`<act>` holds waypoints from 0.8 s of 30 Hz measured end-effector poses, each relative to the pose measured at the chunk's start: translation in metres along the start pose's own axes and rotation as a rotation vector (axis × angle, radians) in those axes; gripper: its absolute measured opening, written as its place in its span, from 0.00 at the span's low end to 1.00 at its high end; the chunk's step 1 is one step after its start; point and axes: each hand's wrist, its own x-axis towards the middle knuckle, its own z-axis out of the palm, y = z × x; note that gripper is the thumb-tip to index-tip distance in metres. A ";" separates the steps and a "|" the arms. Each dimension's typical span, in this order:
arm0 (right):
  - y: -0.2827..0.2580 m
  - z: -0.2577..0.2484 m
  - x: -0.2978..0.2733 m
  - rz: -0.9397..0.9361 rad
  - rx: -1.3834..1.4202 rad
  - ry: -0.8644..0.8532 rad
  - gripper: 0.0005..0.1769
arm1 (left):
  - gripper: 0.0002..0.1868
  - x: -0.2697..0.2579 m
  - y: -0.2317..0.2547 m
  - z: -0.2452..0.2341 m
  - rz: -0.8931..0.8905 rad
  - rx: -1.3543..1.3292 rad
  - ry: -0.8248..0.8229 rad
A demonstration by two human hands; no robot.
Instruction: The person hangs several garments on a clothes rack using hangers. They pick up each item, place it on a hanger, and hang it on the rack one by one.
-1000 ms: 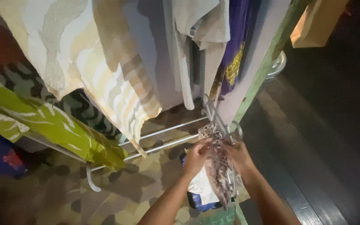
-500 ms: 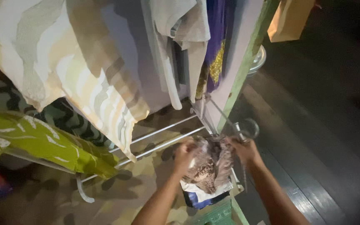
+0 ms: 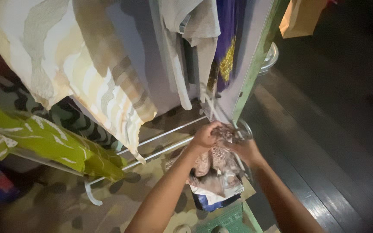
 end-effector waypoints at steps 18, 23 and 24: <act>-0.201 -0.031 -0.048 -0.247 -0.111 0.369 0.08 | 0.18 -0.109 -0.212 0.071 -0.409 0.490 0.083; -0.153 -0.045 -0.033 -0.128 -0.248 0.270 0.14 | 0.18 -0.095 -0.210 0.074 -0.254 0.282 0.214; -0.132 -0.038 -0.029 -0.173 -0.313 0.223 0.17 | 0.21 -0.083 -0.197 0.068 -0.176 0.240 0.189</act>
